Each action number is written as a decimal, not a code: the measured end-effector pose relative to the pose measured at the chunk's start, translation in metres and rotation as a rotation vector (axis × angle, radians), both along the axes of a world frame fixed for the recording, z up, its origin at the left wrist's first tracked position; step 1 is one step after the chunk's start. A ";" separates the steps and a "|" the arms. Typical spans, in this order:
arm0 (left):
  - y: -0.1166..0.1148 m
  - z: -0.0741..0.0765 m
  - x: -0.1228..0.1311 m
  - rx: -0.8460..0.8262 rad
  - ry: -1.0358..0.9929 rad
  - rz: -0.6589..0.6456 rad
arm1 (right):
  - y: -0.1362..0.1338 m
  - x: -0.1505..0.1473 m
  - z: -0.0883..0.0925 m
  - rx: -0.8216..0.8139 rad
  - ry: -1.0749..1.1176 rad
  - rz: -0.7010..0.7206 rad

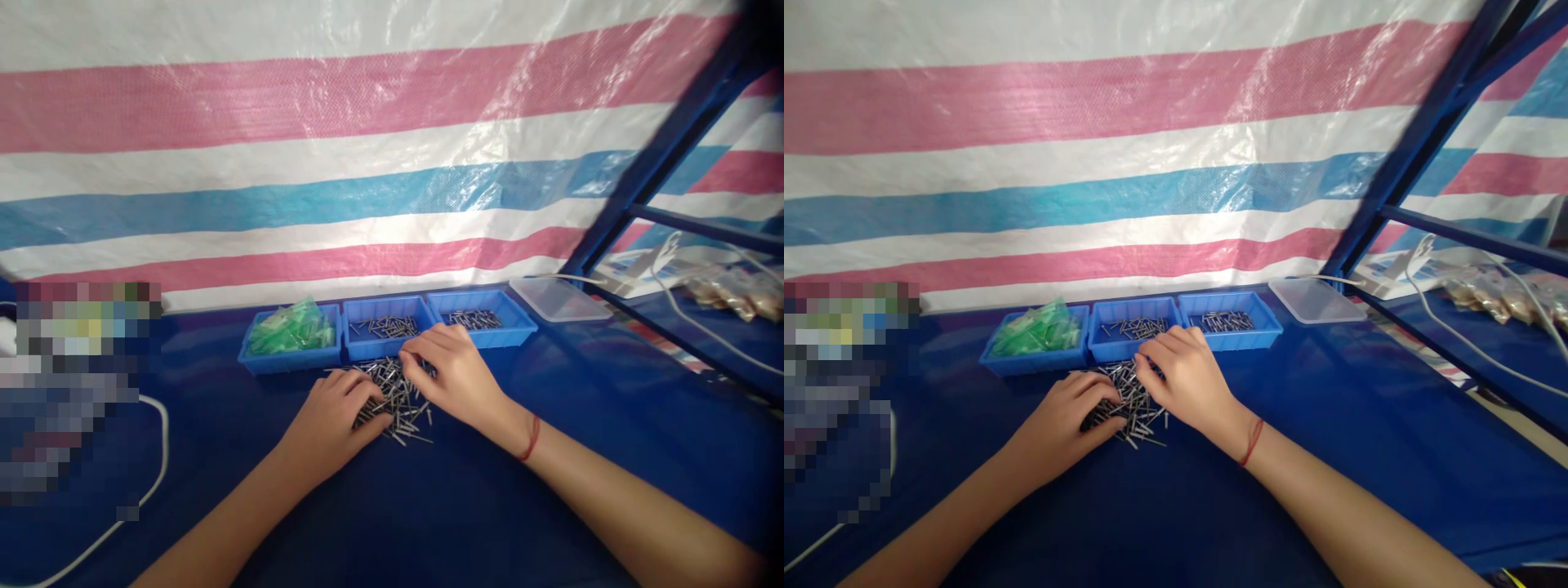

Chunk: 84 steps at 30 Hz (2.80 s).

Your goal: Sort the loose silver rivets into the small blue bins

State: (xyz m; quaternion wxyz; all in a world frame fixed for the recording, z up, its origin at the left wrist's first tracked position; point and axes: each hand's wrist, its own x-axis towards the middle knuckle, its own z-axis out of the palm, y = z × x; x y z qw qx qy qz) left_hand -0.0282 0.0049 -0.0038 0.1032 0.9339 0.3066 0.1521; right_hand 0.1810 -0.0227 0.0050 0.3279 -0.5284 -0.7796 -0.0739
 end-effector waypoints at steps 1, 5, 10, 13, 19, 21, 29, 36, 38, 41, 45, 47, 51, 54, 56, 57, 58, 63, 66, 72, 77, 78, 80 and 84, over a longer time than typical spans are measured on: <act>0.000 -0.001 0.000 0.011 0.005 0.022 | -0.003 -0.002 -0.004 -0.021 0.029 0.026; 0.001 -0.001 0.001 0.050 0.036 0.057 | -0.012 -0.007 -0.015 -0.099 0.103 0.112; 0.001 -0.001 0.001 0.050 0.069 0.071 | -0.014 -0.011 -0.015 -0.145 0.144 0.143; 0.002 -0.004 0.001 0.044 0.059 0.078 | -0.013 -0.009 -0.014 -0.167 0.177 0.129; 0.004 -0.008 0.001 0.007 -0.050 0.133 | -0.011 -0.007 -0.016 -0.185 0.211 0.090; 0.006 -0.008 0.001 0.002 -0.132 0.177 | -0.011 -0.007 -0.016 -0.201 0.224 0.064; -0.006 -0.008 0.006 -0.144 -0.341 0.180 | -0.017 -0.016 -0.015 -0.219 0.499 0.077; -0.012 -0.011 0.013 -0.223 -0.374 0.127 | -0.020 -0.018 -0.014 -0.204 0.545 0.091; -0.010 -0.010 0.014 -0.222 -0.373 0.117 | -0.020 -0.018 -0.013 -0.209 0.543 0.107; -0.007 -0.009 0.014 -0.222 -0.360 0.082 | -0.021 -0.017 -0.014 -0.212 0.529 0.124; -0.007 -0.008 0.012 -0.226 -0.377 0.068 | -0.022 -0.016 -0.014 -0.208 0.521 0.147; -0.007 -0.007 0.011 -0.225 -0.405 0.083 | -0.021 -0.015 -0.013 -0.196 0.521 0.157; -0.005 -0.005 0.010 -0.243 -0.448 0.125 | -0.019 -0.014 -0.013 -0.211 0.498 0.166; -0.005 -0.004 0.009 -0.241 -0.465 0.133 | -0.019 -0.015 -0.014 -0.227 0.463 0.174; -0.006 -0.003 0.009 -0.233 -0.471 0.133 | -0.019 -0.017 -0.014 -0.221 0.424 0.192; -0.006 -0.003 0.008 -0.230 -0.472 0.134 | -0.019 -0.017 -0.014 -0.206 0.394 0.204; -0.006 -0.003 0.008 -0.228 -0.470 0.135 | -0.019 -0.016 -0.013 -0.180 0.357 0.215; -0.008 -0.004 0.006 -0.199 -0.381 0.117 | -0.008 0.005 -0.007 0.016 0.271 0.111; -0.010 -0.003 0.005 -0.141 -0.271 0.011 | 0.005 0.032 -0.006 0.147 0.285 -0.137; -0.017 -0.005 0.006 -0.003 -0.040 -0.176 | 0.025 0.064 -0.015 0.149 0.032 -0.408; -0.017 -0.006 0.008 0.053 0.018 -0.155 | 0.017 0.046 -0.015 0.077 -0.030 -0.275; -0.016 -0.006 0.008 0.064 0.013 -0.146 | 0.015 0.042 -0.014 0.073 -0.036 -0.238; -0.014 -0.005 0.009 0.084 0.008 -0.129 | 0.009 0.033 -0.013 0.061 -0.041 -0.157; -0.011 -0.006 0.008 0.097 0.003 -0.113 | 0.001 0.023 -0.009 0.026 -0.022 -0.009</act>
